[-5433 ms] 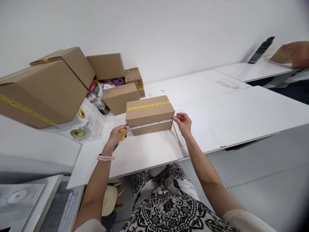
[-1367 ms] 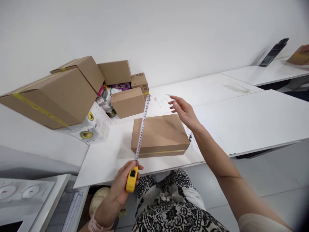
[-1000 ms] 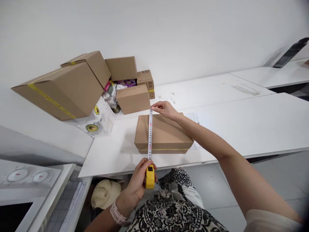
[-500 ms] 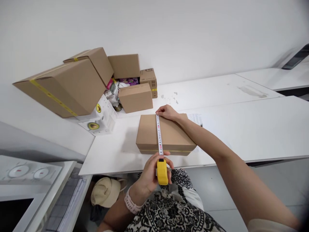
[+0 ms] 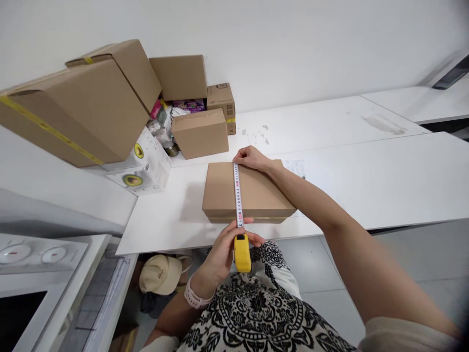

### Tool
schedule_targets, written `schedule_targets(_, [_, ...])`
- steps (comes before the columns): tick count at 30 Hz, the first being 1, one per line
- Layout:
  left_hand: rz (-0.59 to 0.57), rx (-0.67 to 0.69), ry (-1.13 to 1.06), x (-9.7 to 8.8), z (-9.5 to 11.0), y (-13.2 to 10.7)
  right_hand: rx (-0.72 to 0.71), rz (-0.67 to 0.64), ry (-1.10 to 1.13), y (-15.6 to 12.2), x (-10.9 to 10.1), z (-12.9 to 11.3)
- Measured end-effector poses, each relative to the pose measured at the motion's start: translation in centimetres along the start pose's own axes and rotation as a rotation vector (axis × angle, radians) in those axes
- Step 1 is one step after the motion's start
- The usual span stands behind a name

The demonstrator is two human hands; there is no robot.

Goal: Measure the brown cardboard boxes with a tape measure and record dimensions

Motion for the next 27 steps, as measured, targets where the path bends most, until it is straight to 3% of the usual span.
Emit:
schedule_targets(14, [0.072,0.069,-0.033,-0.7,1.1,0.2,-0.061,0.009,0.069,1.5,0.6,1.4])
schedule_targets(27, [0.129,0.086,-0.037,-0.7,0.9,0.5,-0.015,0.021,0.058,1.1,0.5,0.7])
Point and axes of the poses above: each hand's wrist, its own y-axis towards the middle knuckle, its own x-axis out of the palm, z = x × y, the point moved 3 cm from there along y, towards the middle knuckle, and after that the axes turned 5 degrees about z, right-handed, at the moved point
